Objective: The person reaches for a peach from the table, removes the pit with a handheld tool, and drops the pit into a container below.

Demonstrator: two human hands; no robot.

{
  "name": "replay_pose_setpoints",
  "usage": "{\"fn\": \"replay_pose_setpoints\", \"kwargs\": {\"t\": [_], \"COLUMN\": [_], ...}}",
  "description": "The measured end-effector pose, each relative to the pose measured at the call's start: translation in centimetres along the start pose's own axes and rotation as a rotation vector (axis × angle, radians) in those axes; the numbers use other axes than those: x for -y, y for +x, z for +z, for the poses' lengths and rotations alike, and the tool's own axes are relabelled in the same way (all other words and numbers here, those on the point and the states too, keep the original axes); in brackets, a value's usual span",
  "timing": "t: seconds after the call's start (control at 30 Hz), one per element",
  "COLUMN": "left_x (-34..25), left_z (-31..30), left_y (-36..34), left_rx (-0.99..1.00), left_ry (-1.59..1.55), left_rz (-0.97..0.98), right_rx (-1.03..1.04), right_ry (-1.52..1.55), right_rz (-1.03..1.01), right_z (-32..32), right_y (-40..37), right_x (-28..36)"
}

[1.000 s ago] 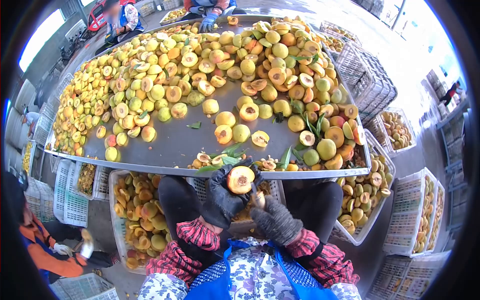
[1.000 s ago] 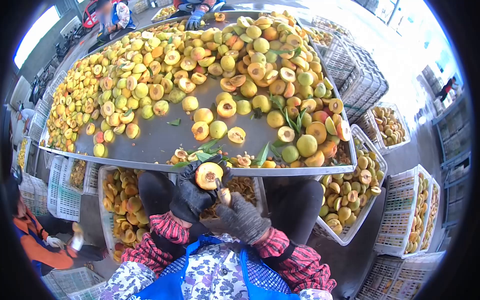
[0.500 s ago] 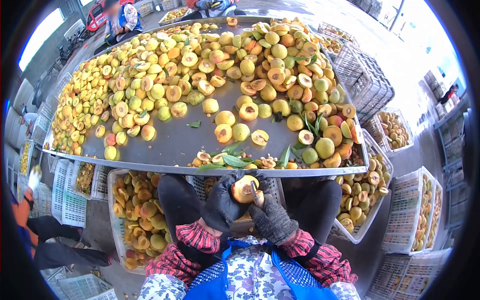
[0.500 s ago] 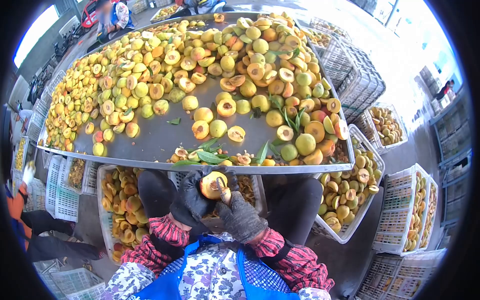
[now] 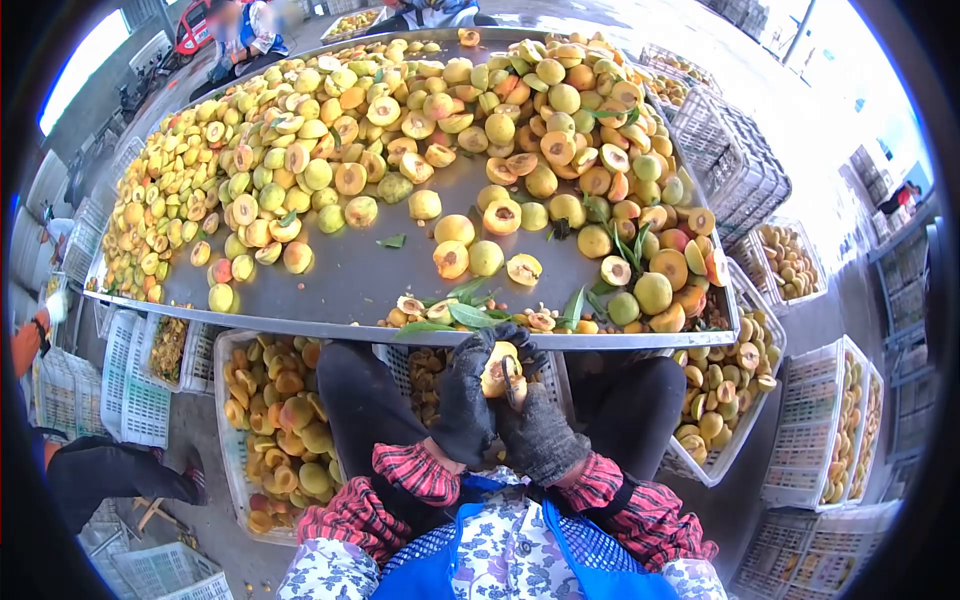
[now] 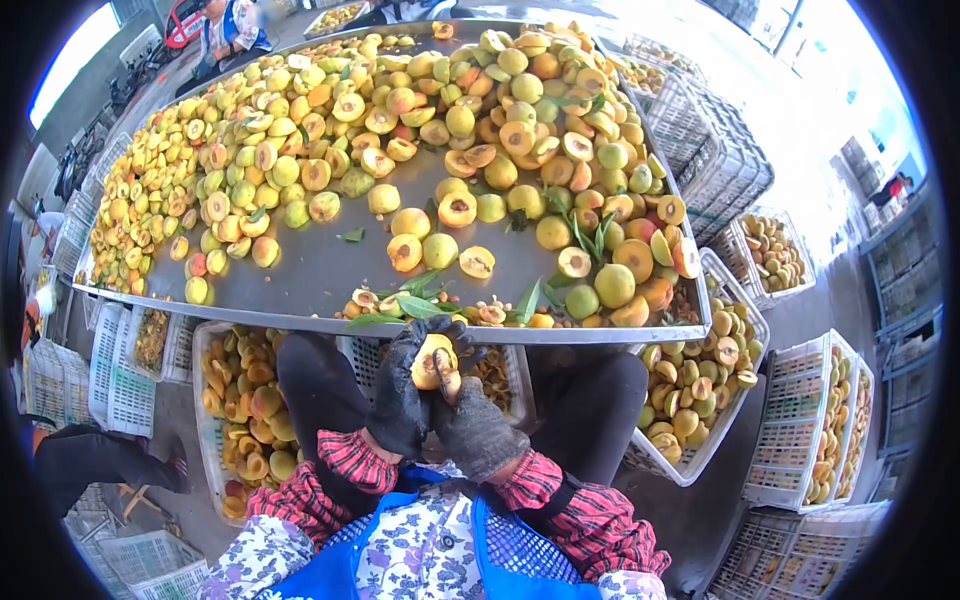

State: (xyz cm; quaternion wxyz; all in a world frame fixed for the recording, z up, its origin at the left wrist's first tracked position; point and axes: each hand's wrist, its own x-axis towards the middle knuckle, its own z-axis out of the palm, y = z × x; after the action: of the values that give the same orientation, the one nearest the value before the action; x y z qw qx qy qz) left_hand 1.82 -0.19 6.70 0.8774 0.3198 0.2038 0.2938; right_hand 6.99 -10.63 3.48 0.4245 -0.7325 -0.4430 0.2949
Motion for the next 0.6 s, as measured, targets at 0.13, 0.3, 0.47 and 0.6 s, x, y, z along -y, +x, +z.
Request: {"fn": "replay_pose_setpoints", "kwargs": {"t": [0.13, 0.3, 0.47, 0.6], "left_x": [0.6, 2.6, 0.7, 0.2], "left_z": [-0.9, -6.4, -5.3, -3.2], "left_y": [0.6, 1.7, 1.6, 0.9], "left_rx": [-0.021, 0.087, 0.247, 0.134], "left_ry": [-0.014, 0.881, 0.691, 0.067], "left_rz": [-0.012, 0.253, 0.081, -0.243], "right_rx": [0.027, 0.114, 0.390, 0.437], "right_ry": [-0.385, -0.223, -0.377, 0.127], "right_rz": [-0.202, -0.031, -0.393, -0.155], "right_z": [-0.6, -1.7, -3.0, -2.7], "right_y": [0.0, 0.0, 0.7, 0.3], "right_x": [1.1, 4.7, 2.6, 1.6]}}
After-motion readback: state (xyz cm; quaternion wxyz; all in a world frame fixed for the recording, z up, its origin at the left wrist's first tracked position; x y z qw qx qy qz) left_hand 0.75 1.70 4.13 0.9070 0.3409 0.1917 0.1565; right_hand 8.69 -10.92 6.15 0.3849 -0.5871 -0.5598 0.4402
